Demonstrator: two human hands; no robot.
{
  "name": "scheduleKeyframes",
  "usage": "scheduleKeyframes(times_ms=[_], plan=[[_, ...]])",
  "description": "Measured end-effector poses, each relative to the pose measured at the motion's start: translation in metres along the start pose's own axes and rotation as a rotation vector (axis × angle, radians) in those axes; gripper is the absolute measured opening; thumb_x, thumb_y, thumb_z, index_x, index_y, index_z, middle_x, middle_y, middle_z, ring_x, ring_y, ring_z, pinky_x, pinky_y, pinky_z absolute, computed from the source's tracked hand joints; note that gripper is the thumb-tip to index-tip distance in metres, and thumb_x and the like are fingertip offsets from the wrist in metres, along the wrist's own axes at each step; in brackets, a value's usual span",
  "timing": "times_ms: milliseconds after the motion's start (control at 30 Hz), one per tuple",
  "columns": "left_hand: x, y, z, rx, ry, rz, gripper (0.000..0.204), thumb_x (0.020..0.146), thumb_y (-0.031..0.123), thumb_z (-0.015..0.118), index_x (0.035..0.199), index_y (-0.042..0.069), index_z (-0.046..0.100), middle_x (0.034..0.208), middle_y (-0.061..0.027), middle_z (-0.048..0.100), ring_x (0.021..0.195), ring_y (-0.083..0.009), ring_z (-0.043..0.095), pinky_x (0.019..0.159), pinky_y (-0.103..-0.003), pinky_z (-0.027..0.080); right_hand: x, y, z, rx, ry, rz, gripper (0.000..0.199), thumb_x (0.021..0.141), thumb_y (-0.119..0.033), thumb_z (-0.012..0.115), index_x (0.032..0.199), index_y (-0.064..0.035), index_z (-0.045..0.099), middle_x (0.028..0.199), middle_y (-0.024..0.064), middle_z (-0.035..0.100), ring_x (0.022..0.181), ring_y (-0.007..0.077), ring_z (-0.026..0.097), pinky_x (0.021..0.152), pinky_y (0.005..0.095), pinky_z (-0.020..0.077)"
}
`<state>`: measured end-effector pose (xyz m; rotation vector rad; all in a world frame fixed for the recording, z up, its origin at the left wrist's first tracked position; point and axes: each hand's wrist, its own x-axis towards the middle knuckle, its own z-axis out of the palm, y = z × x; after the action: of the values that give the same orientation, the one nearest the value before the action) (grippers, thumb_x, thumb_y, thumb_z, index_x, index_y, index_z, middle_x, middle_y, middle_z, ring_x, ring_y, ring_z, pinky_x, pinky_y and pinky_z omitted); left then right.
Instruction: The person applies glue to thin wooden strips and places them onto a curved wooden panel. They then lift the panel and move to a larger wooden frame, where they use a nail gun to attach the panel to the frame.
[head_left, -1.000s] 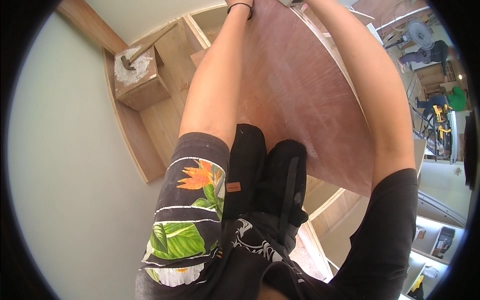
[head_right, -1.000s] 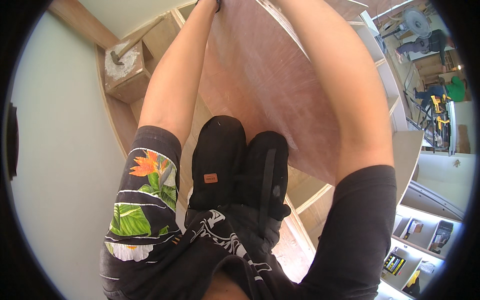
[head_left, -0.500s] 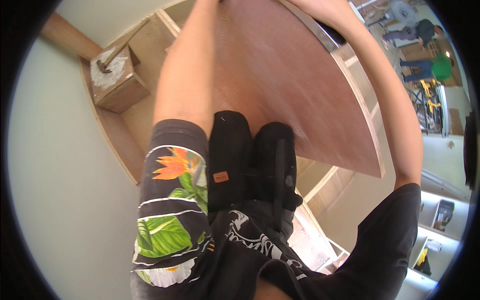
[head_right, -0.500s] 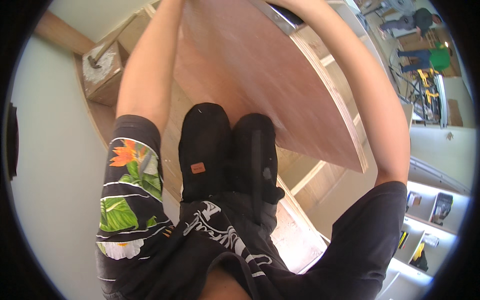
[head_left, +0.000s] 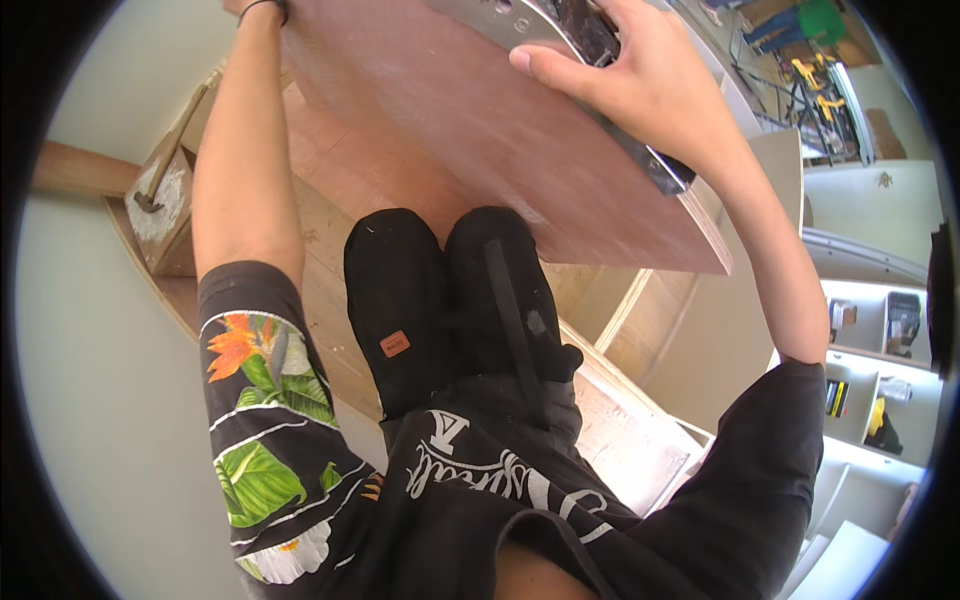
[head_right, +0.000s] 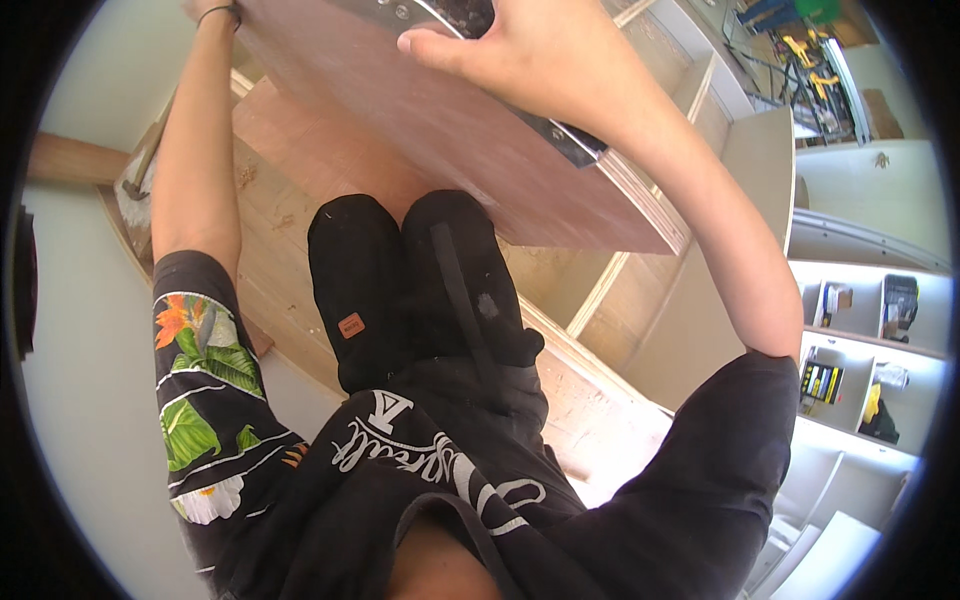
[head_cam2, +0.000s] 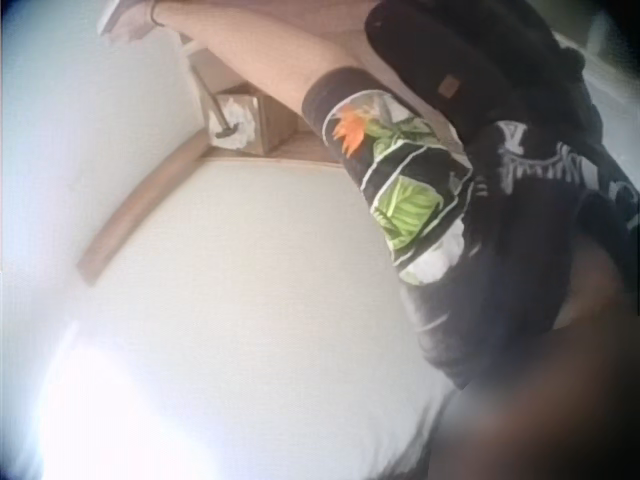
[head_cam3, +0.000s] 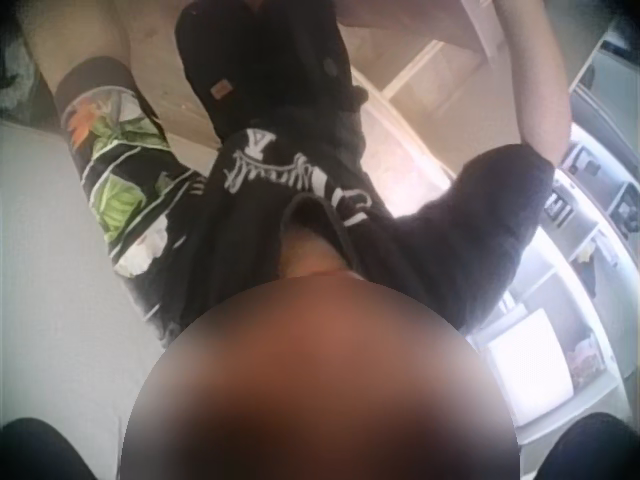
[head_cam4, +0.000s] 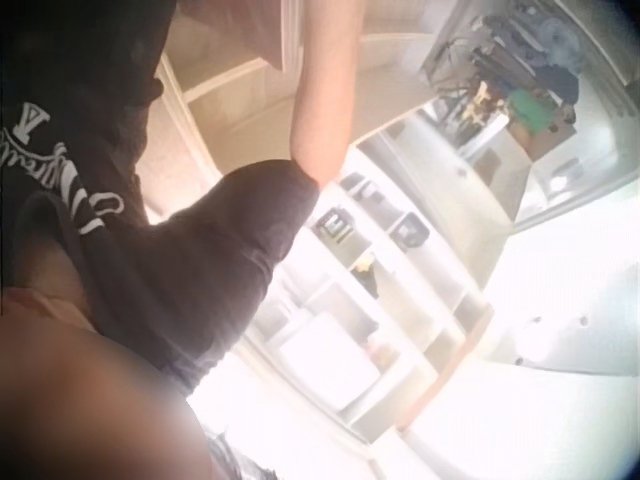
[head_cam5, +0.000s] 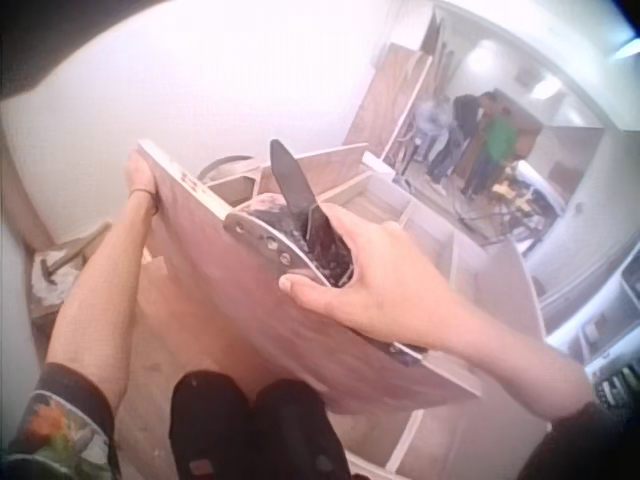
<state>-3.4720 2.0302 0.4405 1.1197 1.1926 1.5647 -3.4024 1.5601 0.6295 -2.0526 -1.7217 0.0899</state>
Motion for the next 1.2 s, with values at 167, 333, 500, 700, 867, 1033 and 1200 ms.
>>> scheduleKeyframes(times_ms=[167, 333, 500, 700, 867, 1033, 1200], plan=[[-0.004, 0.009, -0.005, 0.027, 0.002, -0.032, 0.050, 0.104, 0.031, 0.043, 0.124, -0.009, 0.065, 0.125, -0.0263, 0.068, 0.118, -0.0389, 0.065, 0.098, -0.049, 0.050, -0.041, 0.008, -0.011, -0.020, 0.006, 0.056, 0.061, 0.085, -0.034, 0.080, 0.129, 0.0035, 0.060, 0.099, 0.0170, 0.072, 0.087, 0.0230, 0.068, 0.081, 0.0350, 0.0530], [-0.007, 0.023, -0.011, 0.092, -0.022, -0.037, 0.043, 0.103, 0.023, 0.045, 0.123, -0.008, 0.066, 0.124, -0.0250, 0.069, 0.116, -0.0363, 0.067, 0.097, -0.047, 0.053, -0.093, 0.024, -0.028, 0.000, 0.016, 0.144, 0.063, 0.083, -0.027, 0.084, 0.132, 0.0028, 0.058, 0.096, 0.0150, 0.073, 0.085, 0.0196, 0.070, 0.079, 0.0324, 0.0535], [-0.028, 0.038, -0.018, 0.099, -0.057, 0.099, 0.052, 0.101, 0.022, 0.033, 0.118, -0.016, 0.064, 0.123, -0.0331, 0.065, 0.109, -0.0393, 0.069, 0.090, -0.047, 0.057, -0.168, 0.042, -0.058, -0.004, -0.029, 0.313, 0.073, 0.079, -0.022, 0.085, 0.138, 0.0072, 0.053, 0.107, 0.0167, 0.072, 0.098, 0.0200, 0.071, 0.086, 0.0339, 0.0550], [-0.034, 0.044, -0.012, 0.053, 0.011, 0.024, 0.061, 0.103, 0.035, 0.033, 0.120, -0.016, 0.063, 0.126, -0.0285, 0.066, 0.114, -0.0405, 0.064, 0.101, -0.048, 0.049, -0.295, 0.064, -0.097, 0.048, 0.116, 0.623, 0.082, 0.076, -0.027, 0.085, 0.139, 0.0122, 0.050, 0.112, 0.0207, 0.071, 0.104, 0.0252, 0.070, 0.094, 0.0359, 0.0536], [-0.049, 0.062, -0.023, -0.229, -0.198, 0.007, 0.064, 0.102, 0.041, 0.039, 0.131, -0.013, 0.055, 0.137, -0.0305, 0.057, 0.127, -0.0419, 0.055, 0.112, -0.048, 0.040, -0.314, 0.076, -0.099, 0.165, 0.351, 0.793, 0.077, 0.082, -0.025, 0.081, 0.144, 0.0079, 0.048, 0.114, 0.0148, 0.068, 0.098, 0.0180, 0.067, 0.089, 0.0313, 0.0539], [-0.069, 0.086, -0.051, 0.083, -0.461, -0.004, 0.075, 0.097, 0.042, 0.057, 0.153, -0.004, 0.037, 0.156, -0.0306, 0.039, 0.147, -0.0407, 0.036, 0.124, -0.049, 0.026, -0.215, 0.067, -0.092, 0.265, 0.313, 0.558, 0.074, 0.087, -0.027, 0.082, 0.145, 0.0055, 0.048, 0.115, 0.0135, 0.067, 0.096, 0.0160, 0.066, 0.087, 0.0297, 0.0534], [-0.056, 0.075, -0.053, 0.021, -0.414, -0.031, 0.075, 0.098, 0.048, 0.055, 0.152, -0.002, 0.039, 0.156, -0.0278, 0.041, 0.147, -0.0408, 0.037, 0.122, -0.050, 0.028, -0.066, 0.041, -0.052, 0.246, 0.144, 0.157, 0.072, 0.087, -0.037, 0.081, 0.138, 0.0069, 0.053, 0.112, 0.0138, 0.069, 0.094, 0.0193, 0.067, 0.084, 0.0336, 0.0538]])
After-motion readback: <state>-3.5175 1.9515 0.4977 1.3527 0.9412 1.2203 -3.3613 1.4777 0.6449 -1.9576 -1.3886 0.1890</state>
